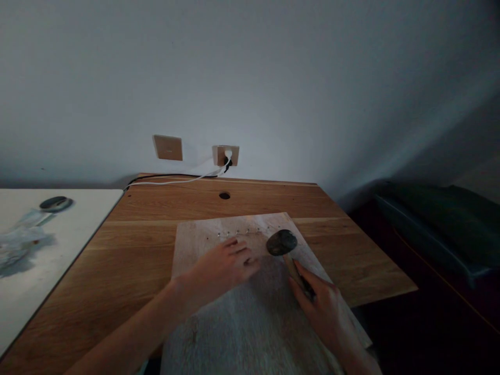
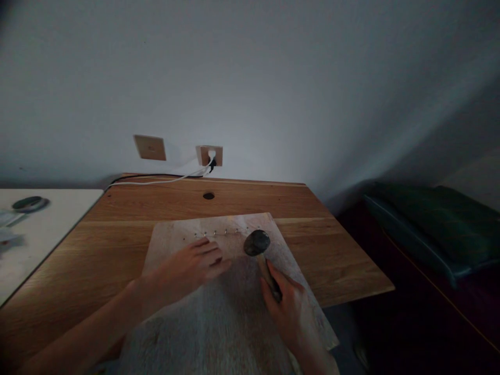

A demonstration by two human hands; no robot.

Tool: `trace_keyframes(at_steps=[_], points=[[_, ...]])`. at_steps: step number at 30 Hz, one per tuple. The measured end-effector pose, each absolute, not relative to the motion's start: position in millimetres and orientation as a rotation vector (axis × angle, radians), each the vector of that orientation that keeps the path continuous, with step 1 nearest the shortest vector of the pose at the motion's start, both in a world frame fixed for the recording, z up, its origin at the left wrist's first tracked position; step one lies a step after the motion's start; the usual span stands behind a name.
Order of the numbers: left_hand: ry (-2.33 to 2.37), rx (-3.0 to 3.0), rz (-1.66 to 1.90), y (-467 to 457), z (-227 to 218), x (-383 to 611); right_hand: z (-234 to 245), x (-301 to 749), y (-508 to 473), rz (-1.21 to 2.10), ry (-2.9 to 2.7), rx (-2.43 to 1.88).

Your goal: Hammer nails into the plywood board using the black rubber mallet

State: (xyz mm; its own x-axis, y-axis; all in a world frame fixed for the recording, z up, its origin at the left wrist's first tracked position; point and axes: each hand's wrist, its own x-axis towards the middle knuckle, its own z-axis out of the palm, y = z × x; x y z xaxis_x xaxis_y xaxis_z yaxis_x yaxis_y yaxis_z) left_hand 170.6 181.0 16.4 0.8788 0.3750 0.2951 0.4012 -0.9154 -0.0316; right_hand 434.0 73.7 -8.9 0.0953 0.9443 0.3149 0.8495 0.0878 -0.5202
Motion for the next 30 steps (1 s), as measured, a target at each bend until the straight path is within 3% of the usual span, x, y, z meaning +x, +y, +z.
trace_keyframes(at_steps=[4,8,22,30], points=[[-1.280,-3.043,-0.915,217.6,5.5,112.9,-9.8,434.9,73.4,0.238,-1.731,-1.783],[-1.541,-3.053,-1.156,229.8,-8.2,85.8,-11.6,434.9,74.4,0.234,-1.711,-1.767],[-1.475,-2.943,-1.075,228.7,-20.9,84.9,34.8,360.1,101.0,0.302,-1.930,-1.566],[-1.430,-2.981,-1.041,227.8,-21.3,87.1,37.1,336.1,114.8,0.402,-1.949,-1.536]])
